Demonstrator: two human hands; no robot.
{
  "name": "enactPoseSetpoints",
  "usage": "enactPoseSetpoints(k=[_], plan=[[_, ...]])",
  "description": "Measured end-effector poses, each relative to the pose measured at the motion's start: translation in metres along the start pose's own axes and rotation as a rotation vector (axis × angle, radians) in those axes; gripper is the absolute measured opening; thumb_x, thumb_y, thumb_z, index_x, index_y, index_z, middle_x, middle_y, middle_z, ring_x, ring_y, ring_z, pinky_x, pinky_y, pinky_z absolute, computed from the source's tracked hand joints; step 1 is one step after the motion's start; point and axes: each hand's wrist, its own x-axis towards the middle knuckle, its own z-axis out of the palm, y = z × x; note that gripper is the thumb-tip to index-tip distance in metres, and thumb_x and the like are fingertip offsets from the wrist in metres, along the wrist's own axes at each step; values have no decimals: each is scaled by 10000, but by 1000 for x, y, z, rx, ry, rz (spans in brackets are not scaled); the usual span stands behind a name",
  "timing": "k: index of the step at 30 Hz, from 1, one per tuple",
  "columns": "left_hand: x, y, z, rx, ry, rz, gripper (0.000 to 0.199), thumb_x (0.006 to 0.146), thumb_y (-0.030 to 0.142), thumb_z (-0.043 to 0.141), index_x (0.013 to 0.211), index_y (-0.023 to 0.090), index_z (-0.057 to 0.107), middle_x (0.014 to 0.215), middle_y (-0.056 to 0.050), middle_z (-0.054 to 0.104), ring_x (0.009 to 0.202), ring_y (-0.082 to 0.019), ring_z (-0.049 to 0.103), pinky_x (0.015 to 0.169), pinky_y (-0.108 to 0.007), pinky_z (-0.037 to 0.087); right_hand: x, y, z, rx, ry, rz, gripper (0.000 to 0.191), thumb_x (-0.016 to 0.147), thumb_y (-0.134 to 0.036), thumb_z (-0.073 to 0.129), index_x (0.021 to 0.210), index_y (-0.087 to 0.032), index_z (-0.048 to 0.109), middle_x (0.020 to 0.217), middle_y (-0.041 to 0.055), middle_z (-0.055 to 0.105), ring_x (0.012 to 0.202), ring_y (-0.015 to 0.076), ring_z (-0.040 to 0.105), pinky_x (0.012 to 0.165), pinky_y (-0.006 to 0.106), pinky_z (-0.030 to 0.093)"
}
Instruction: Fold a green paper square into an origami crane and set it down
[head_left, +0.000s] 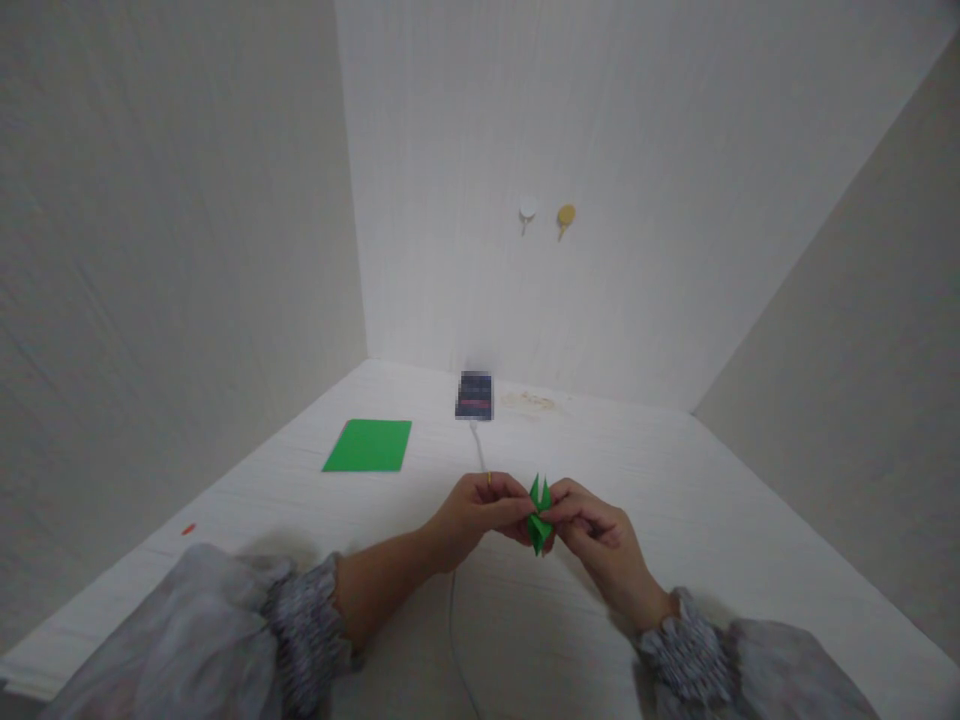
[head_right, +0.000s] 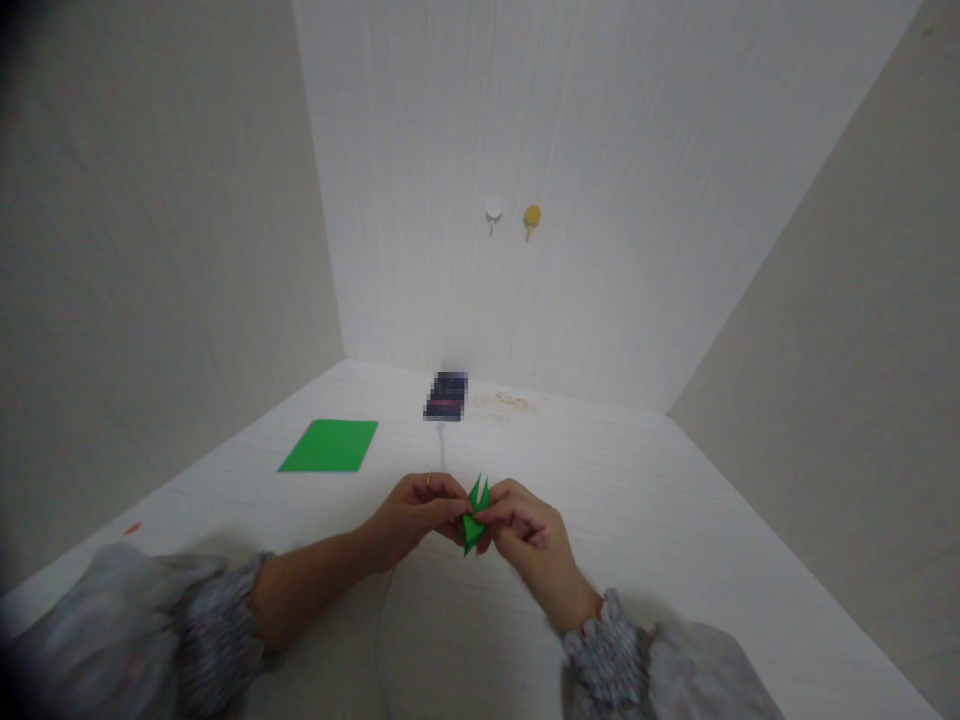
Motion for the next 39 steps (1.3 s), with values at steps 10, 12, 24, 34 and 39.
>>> enactPoseSetpoints(k=[10, 12, 24, 34, 39], plan=[[4, -3, 2, 38, 99, 40, 225, 533, 191, 735, 679, 104, 588, 619, -10, 633, 564, -107, 587, 594, -245, 460, 3, -2, 7, -99, 106, 63, 165, 709, -264, 634, 842, -194, 567, 688, 1, 526, 614, 125, 528, 542, 252, 474], [4, -3, 3, 46, 126, 59, 225, 526, 183, 737, 672, 104, 585, 627, -9, 634, 579, -108, 590, 601, -242, 461, 4, -1, 8, -43, 146, 92, 223, 701, -264, 643, 887, -199, 536, 692, -3, 547, 607, 119, 530, 542, 247, 465], [5, -5, 1, 49, 87, 142, 284, 581, 179, 712, 730, 137, 475, 621, 17, 597, 580, -103, 578, 566, -216, 418, 6, -6, 9, -142, 132, 210, 189, 695, -346, 616, 697, -158, 599, 562, -7, 569, 523, 114, 511, 503, 238, 414], [7, -5, 3, -50, 30, 130, 401, 568, 166, 718, 790, 171, 384, 573, 44, 591, 524, -115, 576, 542, -235, 418, 3, -2, 12, -261, 126, 172, 185, 750, -325, 560, 665, -162, 541, 586, -13, 530, 562, 119, 491, 530, 232, 387], [8, -8, 1, -10, 100, 118, 403, 565, 153, 721, 788, 164, 386, 577, 42, 605, 510, -81, 555, 524, -193, 387, 4, -2, 10, -287, 133, 153, 170, 753, -309, 560, 669, -162, 545, 604, -5, 542, 586, 127, 503, 554, 239, 396]])
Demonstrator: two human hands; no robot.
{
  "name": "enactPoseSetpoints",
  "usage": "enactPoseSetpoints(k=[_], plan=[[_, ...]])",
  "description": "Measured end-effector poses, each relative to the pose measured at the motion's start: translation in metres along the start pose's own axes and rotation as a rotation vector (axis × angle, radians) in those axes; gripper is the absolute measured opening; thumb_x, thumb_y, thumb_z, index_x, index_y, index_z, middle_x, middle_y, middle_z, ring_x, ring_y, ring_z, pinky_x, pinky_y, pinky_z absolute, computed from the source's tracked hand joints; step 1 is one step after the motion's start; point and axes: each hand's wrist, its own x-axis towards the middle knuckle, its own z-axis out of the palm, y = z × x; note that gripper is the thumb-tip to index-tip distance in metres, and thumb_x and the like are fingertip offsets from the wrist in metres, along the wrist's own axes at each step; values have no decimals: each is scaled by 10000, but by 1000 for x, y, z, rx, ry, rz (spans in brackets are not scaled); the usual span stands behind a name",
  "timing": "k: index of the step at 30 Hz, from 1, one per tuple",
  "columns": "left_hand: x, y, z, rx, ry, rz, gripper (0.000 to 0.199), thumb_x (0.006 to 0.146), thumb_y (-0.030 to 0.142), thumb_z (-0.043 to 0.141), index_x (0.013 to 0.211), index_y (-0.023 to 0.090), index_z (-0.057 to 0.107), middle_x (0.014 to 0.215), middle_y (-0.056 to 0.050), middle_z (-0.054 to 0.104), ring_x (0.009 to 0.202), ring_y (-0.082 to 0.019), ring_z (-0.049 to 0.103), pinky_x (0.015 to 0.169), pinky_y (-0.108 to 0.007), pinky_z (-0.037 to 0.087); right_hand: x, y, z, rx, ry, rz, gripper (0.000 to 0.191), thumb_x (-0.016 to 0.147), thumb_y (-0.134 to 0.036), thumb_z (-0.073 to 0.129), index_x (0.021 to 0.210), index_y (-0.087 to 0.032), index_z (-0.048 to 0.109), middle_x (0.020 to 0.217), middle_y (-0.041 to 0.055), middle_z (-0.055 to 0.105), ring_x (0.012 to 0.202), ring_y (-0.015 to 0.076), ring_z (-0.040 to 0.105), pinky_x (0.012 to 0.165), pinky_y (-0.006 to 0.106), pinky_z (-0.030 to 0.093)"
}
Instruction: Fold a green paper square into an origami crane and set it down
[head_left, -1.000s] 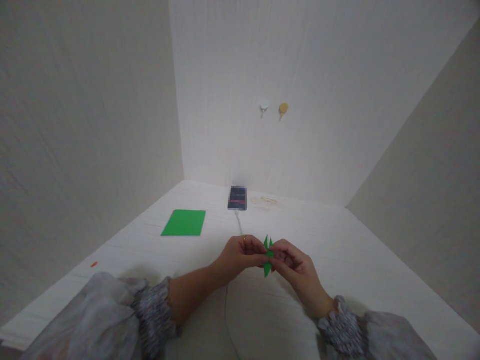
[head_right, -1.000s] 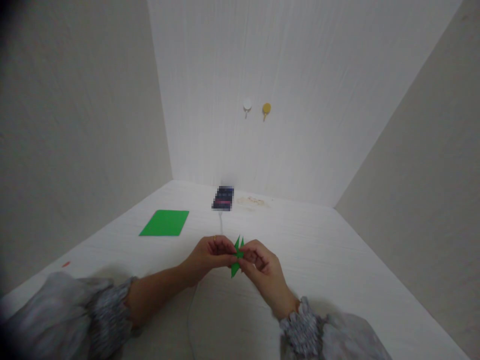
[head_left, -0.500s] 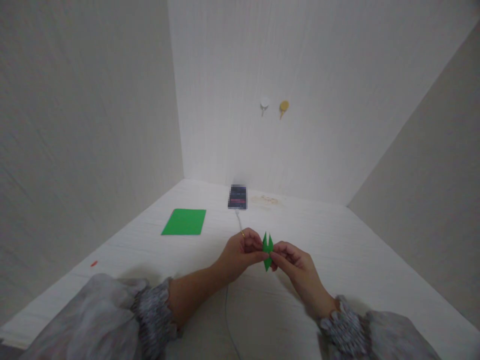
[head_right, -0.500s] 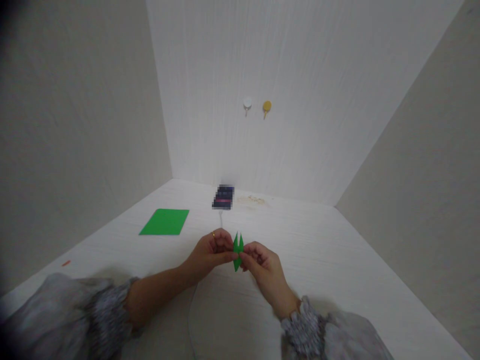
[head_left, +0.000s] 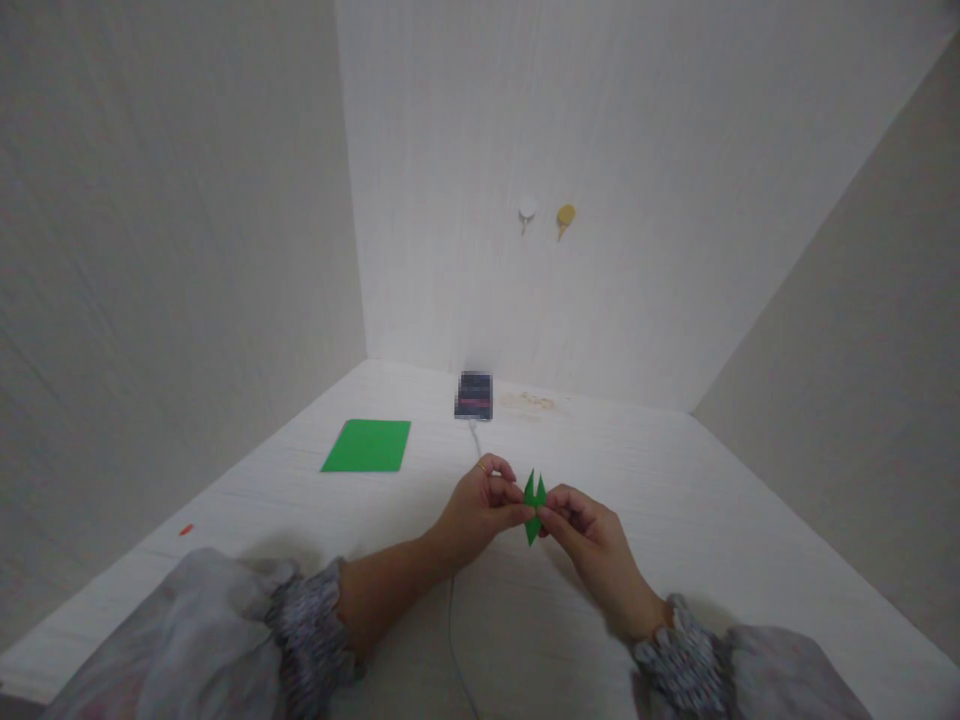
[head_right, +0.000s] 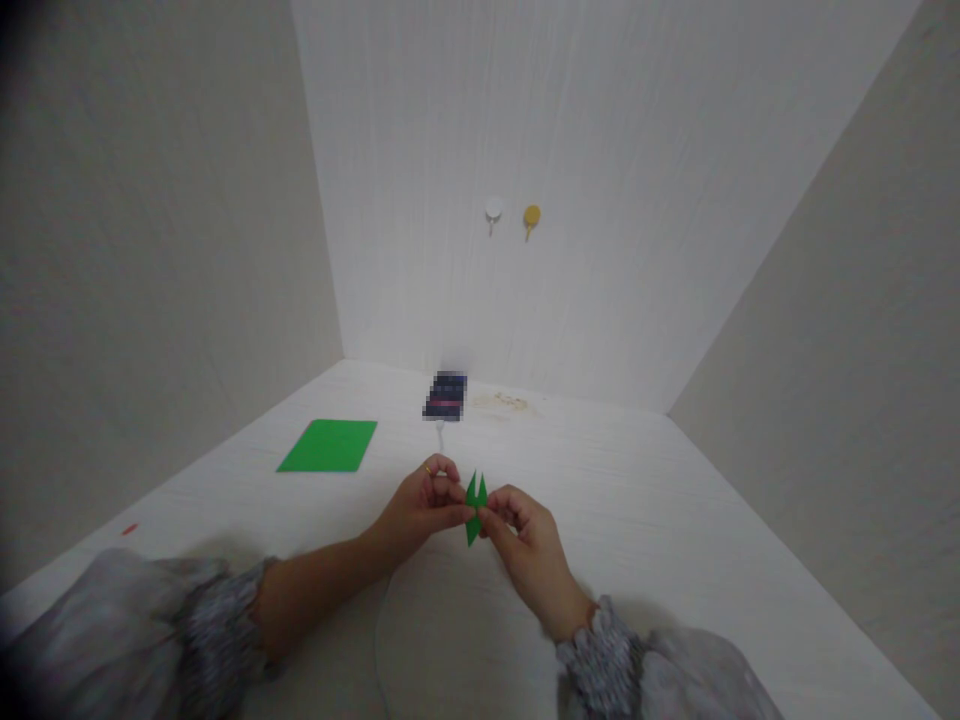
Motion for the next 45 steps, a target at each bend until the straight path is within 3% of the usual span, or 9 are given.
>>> enactPoseSetpoints(k=[5, 12, 17, 25, 30, 34, 45], plan=[[1, -1, 0, 44, 58, -74, 304, 536, 216, 733, 712, 126, 501, 626, 1, 624, 591, -122, 585, 602, -250, 426, 0, 6, 0, -57, 57, -56, 144, 751, -292, 569, 676, -170, 556, 612, -6, 550, 600, 131, 512, 575, 241, 403], [-1, 1, 3, 191, 131, -83, 184, 551, 251, 706, 640, 121, 610, 563, 15, 603, 521, -86, 513, 541, -210, 376, 1, 6, 3, -35, 56, -26, 140, 741, -277, 573, 650, -172, 562, 597, -4, 554, 590, 130, 519, 562, 236, 411], [-1, -1, 2, 258, 68, -65, 118, 642, 249, 625, 655, 133, 638, 577, 13, 602, 530, -83, 494, 556, -207, 371, 2, 7, 1, -31, 60, -27, 137, 727, -279, 582, 639, -173, 575, 585, -4, 564, 579, 133, 531, 561, 243, 421], [-2, -1, -1, 442, -43, 24, 200, 737, 276, 528, 626, 129, 606, 539, 37, 487, 537, -74, 411, 541, -191, 309, 3, 8, 1, -37, 55, -4, 111, 725, -241, 586, 642, -167, 582, 570, -10, 561, 552, 121, 520, 543, 232, 413], [0, -2, 1, 337, -102, 1, 203, 755, 301, 505, 732, 127, 608, 614, 14, 519, 594, -93, 448, 606, -212, 353, 3, 10, -1, -104, 69, -37, 128, 756, -257, 559, 663, -170, 574, 603, 1, 568, 593, 135, 526, 581, 248, 414], [1, 0, 4, 339, -109, 26, 216, 759, 323, 506, 784, 132, 602, 652, 8, 521, 633, -101, 447, 633, -220, 352, 2, 10, 0, -106, 89, -72, 120, 761, -263, 559, 676, -178, 563, 621, -3, 560, 614, 137, 525, 598, 250, 413], [0, -5, -1, 507, -59, 87, 240, 780, 325, 468, 642, 137, 528, 603, 16, 466, 600, -102, 426, 589, -223, 336, 3, 11, -1, -108, 76, -161, 113, 756, -241, 562, 658, -188, 577, 657, 3, 567, 643, 142, 523, 619, 258, 415]])
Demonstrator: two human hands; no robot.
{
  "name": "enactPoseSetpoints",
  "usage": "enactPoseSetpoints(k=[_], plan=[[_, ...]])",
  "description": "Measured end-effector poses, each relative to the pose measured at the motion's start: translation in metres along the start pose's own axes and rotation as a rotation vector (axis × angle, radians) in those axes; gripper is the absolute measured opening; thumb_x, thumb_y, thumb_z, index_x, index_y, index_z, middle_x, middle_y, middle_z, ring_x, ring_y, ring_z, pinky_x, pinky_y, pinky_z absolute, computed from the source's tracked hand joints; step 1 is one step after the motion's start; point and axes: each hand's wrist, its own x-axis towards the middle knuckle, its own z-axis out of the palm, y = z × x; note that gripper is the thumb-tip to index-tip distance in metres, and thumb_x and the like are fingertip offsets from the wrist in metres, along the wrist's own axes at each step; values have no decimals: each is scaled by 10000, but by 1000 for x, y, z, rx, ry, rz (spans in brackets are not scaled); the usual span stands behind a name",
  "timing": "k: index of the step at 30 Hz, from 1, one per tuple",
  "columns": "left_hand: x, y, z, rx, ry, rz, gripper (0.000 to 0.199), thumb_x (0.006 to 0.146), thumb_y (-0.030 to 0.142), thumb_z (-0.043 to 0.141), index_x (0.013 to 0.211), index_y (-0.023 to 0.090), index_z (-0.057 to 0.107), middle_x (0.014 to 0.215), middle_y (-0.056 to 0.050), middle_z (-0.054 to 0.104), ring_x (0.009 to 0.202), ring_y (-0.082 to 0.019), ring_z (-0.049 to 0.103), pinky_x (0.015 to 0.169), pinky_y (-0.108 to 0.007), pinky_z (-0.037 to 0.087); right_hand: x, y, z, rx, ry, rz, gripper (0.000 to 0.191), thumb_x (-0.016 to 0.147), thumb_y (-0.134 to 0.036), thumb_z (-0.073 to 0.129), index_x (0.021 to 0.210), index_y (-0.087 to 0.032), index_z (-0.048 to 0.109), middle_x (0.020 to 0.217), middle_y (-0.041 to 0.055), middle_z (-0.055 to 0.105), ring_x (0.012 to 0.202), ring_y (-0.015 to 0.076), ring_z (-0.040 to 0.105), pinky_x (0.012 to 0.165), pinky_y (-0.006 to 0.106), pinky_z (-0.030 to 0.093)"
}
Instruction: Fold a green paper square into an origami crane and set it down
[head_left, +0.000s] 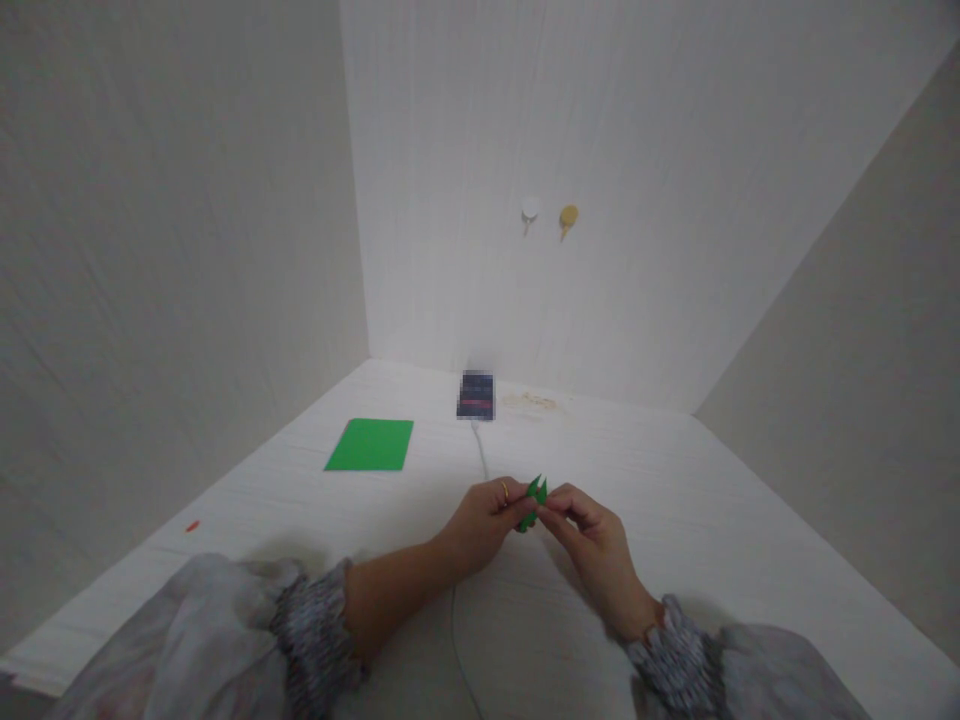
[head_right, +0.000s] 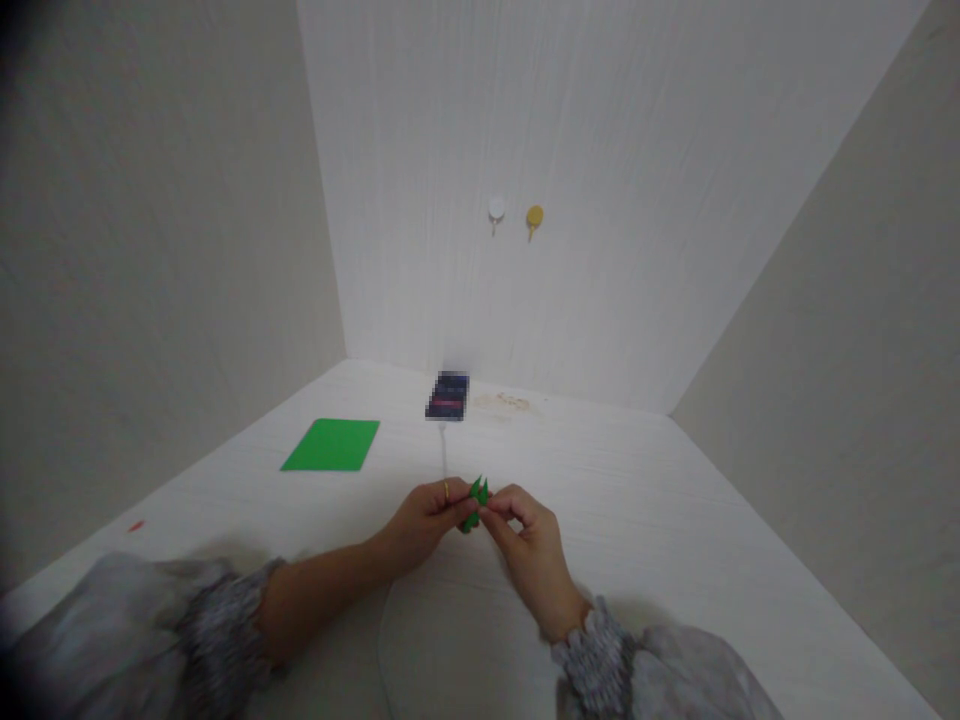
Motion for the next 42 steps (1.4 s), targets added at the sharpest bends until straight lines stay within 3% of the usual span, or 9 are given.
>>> enactPoseSetpoints(k=[9, 13, 15, 21, 35, 42], plan=[[0, 9, 1, 76, 26, -22, 267, 784, 302, 436, 571, 144, 461, 558, 28, 427, 549, -92, 392, 540, -215, 314, 1, 0, 1, -47, -13, 27, 130, 751, -250, 566, 641, -183, 548, 628, -8, 529, 619, 136, 497, 600, 254, 410], [0, 12, 1, 183, 1, -32, 281, 796, 299, 420, 562, 146, 450, 542, 33, 415, 536, -89, 379, 531, -213, 302, 5, -5, -5, -61, 110, -17, 121, 727, -251, 602, 825, -202, 550, 671, -11, 492, 656, 144, 482, 630, 268, 415], [0, 13, 1, 255, -14, -2, 294, 808, 296, 406, 560, 147, 456, 545, 34, 413, 541, -89, 378, 536, -214, 298, 8, -9, -9, -95, 76, -84, 173, 725, -242, 603, 893, -214, 570, 745, 13, 511, 718, 162, 493, 682, 293, 418], [1, 10, -1, 371, -60, 99, 306, 827, 259, 388, 562, 141, 484, 574, 26, 417, 566, -91, 392, 558, -213, 302, 10, -14, -11, -145, -44, -113, 60, 748, -224, 571, 757, -221, 631, 722, 17, 518, 703, 165, 505, 656, 293, 416], [-1, 12, 0, 439, -93, 144, 265, 839, 205, 377, 647, 139, 547, 612, 14, 443, 584, -92, 405, 566, -199, 322, 8, -13, -6, -40, -7, -77, 105, 745, -235, 578, 645, -205, 584, 678, 6, 503, 670, 154, 497, 641, 287, 399], [-3, 21, 0, 406, -43, 113, 241, 832, 290, 411, 762, 155, 598, 652, 8, 489, 631, -101, 450, 592, -202, 338, 6, -13, -7, 14, 33, -10, 119, 750, -249, 568, 644, -198, 551, 686, 8, 500, 684, 153, 481, 639, 278, 400]])
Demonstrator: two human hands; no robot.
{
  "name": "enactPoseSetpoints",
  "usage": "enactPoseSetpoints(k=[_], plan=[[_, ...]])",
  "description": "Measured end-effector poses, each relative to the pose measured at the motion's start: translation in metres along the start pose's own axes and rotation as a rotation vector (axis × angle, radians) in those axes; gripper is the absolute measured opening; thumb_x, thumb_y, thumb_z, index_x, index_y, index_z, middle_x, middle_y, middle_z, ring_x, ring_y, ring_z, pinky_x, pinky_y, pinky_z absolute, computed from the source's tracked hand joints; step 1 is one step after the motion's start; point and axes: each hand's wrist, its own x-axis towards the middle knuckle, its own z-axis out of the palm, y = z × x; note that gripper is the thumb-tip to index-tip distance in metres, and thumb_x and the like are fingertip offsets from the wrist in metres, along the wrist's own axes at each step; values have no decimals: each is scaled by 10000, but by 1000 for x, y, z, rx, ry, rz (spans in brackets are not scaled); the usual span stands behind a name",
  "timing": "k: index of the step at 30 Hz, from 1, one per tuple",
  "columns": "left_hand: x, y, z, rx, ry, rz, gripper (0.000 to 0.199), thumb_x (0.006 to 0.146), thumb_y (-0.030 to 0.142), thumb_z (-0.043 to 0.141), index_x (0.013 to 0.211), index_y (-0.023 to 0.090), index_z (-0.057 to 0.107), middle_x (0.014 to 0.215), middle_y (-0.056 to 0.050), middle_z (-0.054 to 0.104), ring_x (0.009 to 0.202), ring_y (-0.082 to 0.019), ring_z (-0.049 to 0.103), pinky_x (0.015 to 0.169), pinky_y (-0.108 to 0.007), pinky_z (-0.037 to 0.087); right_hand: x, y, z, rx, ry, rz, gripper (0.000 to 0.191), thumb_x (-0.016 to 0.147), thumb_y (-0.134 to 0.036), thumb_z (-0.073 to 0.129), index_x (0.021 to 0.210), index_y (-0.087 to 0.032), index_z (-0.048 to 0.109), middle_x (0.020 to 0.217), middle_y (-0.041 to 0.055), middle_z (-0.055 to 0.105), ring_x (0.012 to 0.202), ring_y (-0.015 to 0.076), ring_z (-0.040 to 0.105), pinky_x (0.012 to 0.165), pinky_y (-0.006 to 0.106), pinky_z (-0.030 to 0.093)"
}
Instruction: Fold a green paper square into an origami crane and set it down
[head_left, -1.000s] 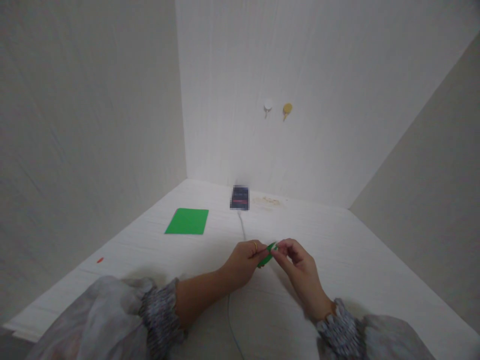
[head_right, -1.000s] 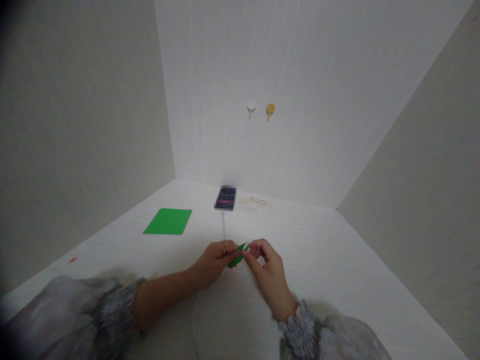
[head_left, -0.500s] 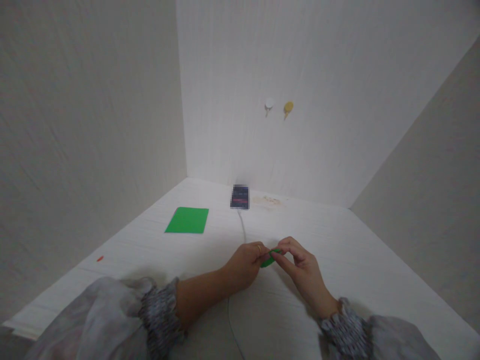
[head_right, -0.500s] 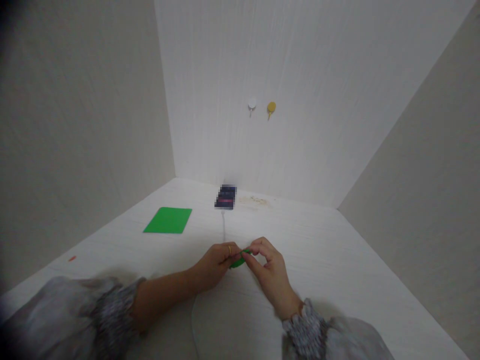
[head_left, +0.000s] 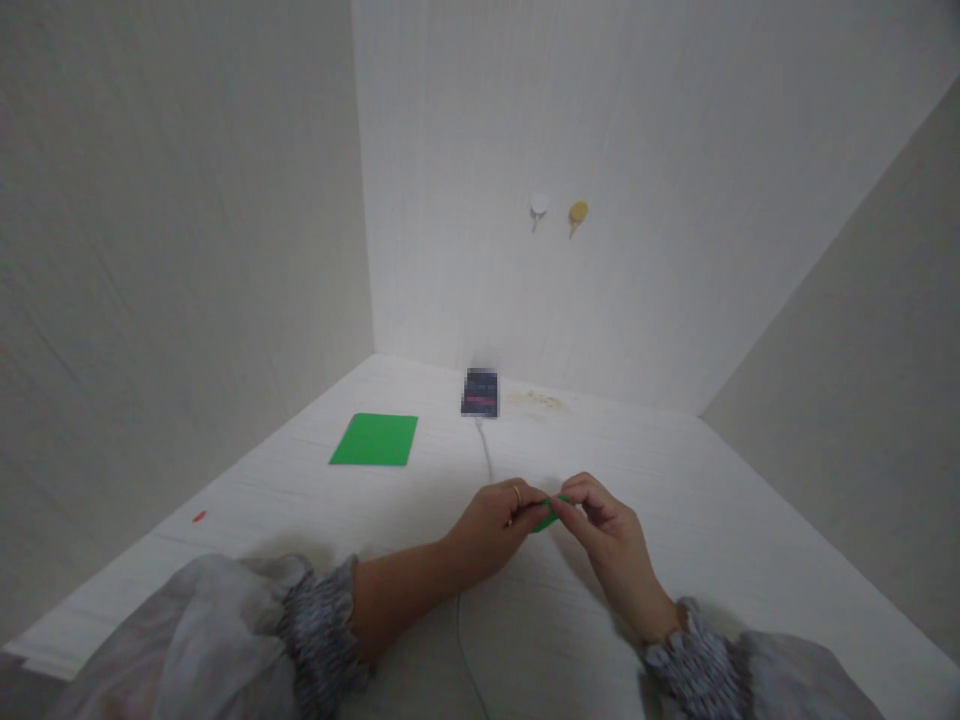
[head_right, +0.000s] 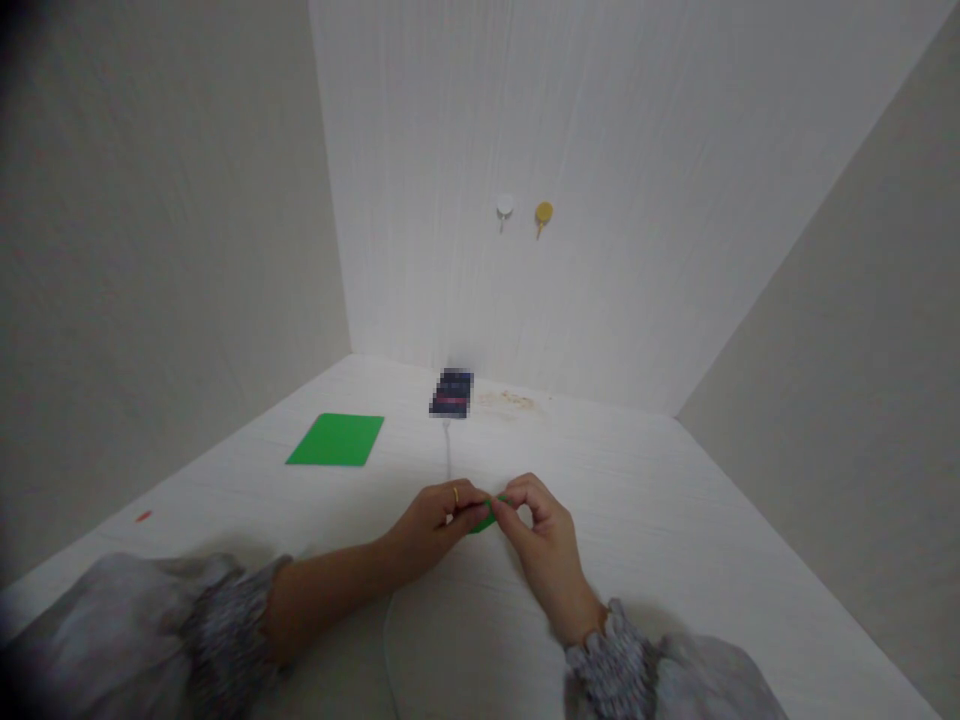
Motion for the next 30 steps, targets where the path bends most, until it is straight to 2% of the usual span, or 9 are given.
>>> enactPoseSetpoints(k=[3, 8, 17, 23, 27, 30], plan=[[0, 1, 0, -80, 19, -26, 249, 814, 323, 445, 748, 150, 611, 644, 8, 491, 626, -101, 455, 584, -202, 344, -1, -1, 1, 22, 7, 20, 120, 744, -249, 573, 642, -194, 541, 690, 7, 491, 677, 147, 472, 625, 268, 399], [0, -3, 1, -162, 33, -50, 260, 778, 311, 498, 615, 129, 586, 599, 17, 456, 588, -91, 432, 556, -202, 332, -2, 1, 1, 61, 14, 50, 141, 736, -246, 582, 616, -191, 534, 670, -4, 467, 653, 134, 453, 599, 250, 386], [1, -6, 2, -249, -11, -130, 203, 718, 305, 554, 638, 126, 608, 599, 16, 465, 577, -89, 421, 532, -202, 324, 1, 3, -2, 143, -18, 135, 226, 679, -251, 619, 489, -175, 523, 621, -11, 474, 609, 125, 448, 574, 243, 379], [0, -9, 1, -286, -4, -165, 187, 698, 290, 569, 655, 115, 621, 612, 12, 471, 573, -89, 423, 528, -206, 319, 4, 2, -10, 166, -75, 208, 84, 659, -255, 646, 631, -183, 613, 640, -11, 552, 636, 134, 499, 601, 246, 393], [0, -11, 1, -256, -6, -157, 170, 706, 268, 562, 662, 117, 627, 609, 13, 469, 573, -89, 425, 530, -206, 317, 7, 2, -17, 105, -105, 270, 107, 660, -286, 648, 667, -182, 627, 653, -8, 584, 629, 136, 512, 601, 247, 393], [0, -9, 0, -220, -12, -142, 162, 711, 247, 555, 647, 118, 629, 603, 14, 464, 576, -91, 434, 535, -206, 320, 8, 0, -20, 47, -154, 258, 128, 694, -292, 616, 636, -178, 621, 606, -23, 554, 593, 124, 487, 575, 235, 372]])
